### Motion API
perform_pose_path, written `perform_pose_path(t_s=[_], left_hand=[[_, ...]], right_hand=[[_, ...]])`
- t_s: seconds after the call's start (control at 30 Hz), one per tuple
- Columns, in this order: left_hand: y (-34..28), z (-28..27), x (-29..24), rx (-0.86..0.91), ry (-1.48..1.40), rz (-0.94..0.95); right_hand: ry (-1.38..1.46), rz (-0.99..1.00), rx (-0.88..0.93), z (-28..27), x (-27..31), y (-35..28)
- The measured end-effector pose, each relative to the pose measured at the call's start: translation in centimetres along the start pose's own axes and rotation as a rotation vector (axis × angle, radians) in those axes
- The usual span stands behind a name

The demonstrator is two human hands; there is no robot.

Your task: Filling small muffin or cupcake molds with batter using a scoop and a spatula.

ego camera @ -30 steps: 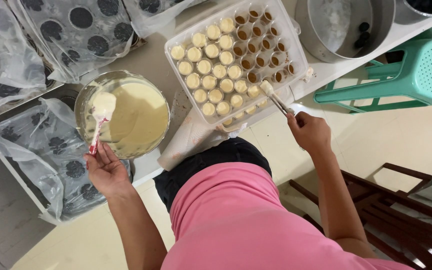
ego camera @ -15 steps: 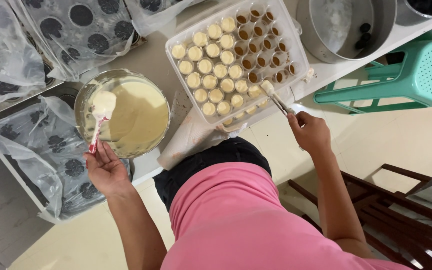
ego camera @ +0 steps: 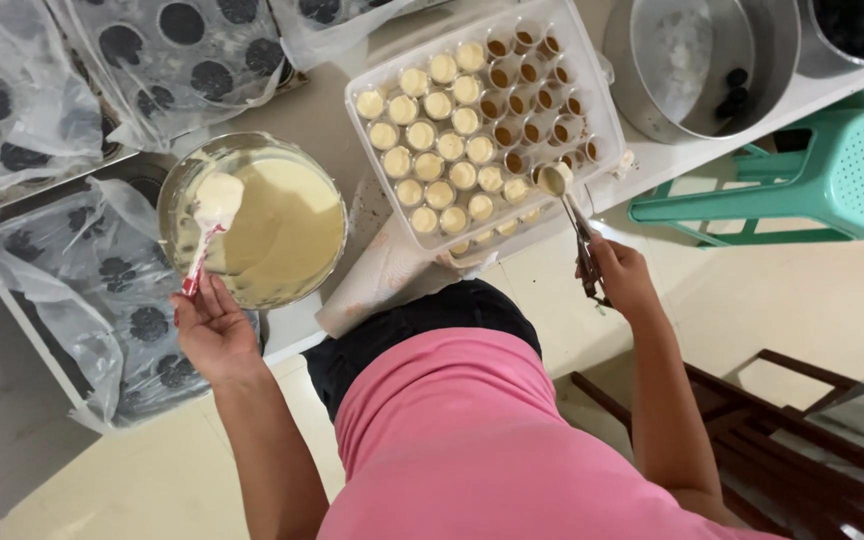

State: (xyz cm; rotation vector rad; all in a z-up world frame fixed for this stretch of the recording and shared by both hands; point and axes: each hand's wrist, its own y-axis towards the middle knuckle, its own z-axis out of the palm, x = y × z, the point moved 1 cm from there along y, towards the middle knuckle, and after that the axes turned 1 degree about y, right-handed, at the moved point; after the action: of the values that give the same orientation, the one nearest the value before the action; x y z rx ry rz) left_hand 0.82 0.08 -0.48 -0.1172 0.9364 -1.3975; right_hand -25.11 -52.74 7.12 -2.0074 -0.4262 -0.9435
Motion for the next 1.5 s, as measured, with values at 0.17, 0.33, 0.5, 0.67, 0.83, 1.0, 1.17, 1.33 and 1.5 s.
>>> perform_pose_path(t_s=[0.17,0.33,0.5,0.67,0.83,1.0,1.17,1.33,1.5], left_hand=[[0.9,-1.1,0.1,0.024,-0.043,-0.013],[1.5,-2.2,0.5,0.085,-0.054,-0.005],[2.9,-4.7,0.1,0.156,-0.117,0.034],[-2.4,1.1,-4.4,0.099,0.036,0.327],[-2.8,2.3,-8.3,0.123,0.042,0.474],[-2.8,3.3,-9.8,0.093,0.063,0.359],[-2.5,2.3,-11.9,0.081,0.07,0.267],[-1.5,1.4,-14.1,0.078,0.109,0.237],[-2.3,1.3,-16.1,0.159,0.194,0.191]], right_hand=[[-0.005,0.016,0.103,0.1,0.2,-0.7],[0.45,0.208,0.325,1.7,2.9,-1.5],[0.107,-0.057,0.698,7.9,9.9,-0.7],[-0.86,-0.274,0.665,21.6,24.5,-3.8],[-1.431,-0.734,0.566,37.3,24.5,-0.5],[-1.853,-0.567,0.634,45.4,21.1,6.2],[-1.62,-0.207,0.65,46.7,20.9,2.8],[-1.491,-0.119,0.9,47.2,19.2,3.8],[-1.026,0.251,1.02,42.2,24.0,-0.6]])
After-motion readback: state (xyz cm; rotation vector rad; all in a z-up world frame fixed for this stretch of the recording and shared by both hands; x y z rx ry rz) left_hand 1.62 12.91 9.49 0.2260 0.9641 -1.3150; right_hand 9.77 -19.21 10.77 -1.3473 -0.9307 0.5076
